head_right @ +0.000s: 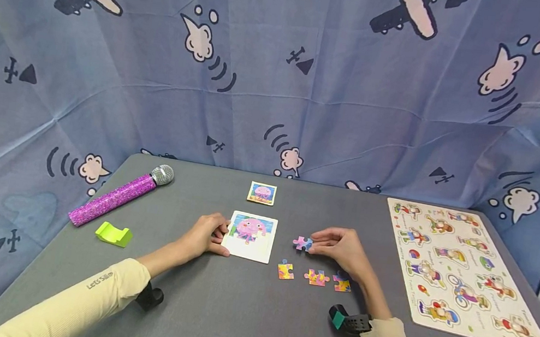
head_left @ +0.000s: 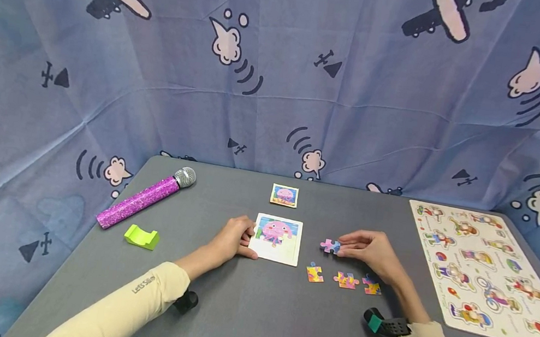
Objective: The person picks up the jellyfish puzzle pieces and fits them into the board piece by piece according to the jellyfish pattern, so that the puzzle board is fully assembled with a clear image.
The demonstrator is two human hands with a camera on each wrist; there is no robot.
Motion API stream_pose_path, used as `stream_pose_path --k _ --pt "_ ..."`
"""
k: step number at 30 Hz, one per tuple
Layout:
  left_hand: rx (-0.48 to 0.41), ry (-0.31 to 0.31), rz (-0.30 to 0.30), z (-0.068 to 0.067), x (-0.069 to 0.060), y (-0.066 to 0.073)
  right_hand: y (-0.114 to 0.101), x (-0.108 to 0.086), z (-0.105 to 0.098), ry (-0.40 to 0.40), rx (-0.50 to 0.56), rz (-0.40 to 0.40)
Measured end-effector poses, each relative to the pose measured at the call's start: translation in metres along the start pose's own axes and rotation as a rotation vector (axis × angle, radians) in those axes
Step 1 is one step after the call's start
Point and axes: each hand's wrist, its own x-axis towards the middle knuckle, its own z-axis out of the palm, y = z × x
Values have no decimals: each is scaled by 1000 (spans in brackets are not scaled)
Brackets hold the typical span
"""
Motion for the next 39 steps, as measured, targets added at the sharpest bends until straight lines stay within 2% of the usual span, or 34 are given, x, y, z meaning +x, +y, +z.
stream_pose_path --k 12,18,23,27,39 --pt "9 15 46 1 0 -2 -9 16 37 23 -6 13" --pt "14 13 28 1 0 -1 -17 24 57 34 13 26" --pt "6 12 28 2 0 -2 -20 29 68 40 -9 -3" --pt "-3 17 38 2 0 -3 -21 31 75 37 -46 -19" --pt "-4 37 49 2 -1 -5 -32 37 89 62 -270 -40"
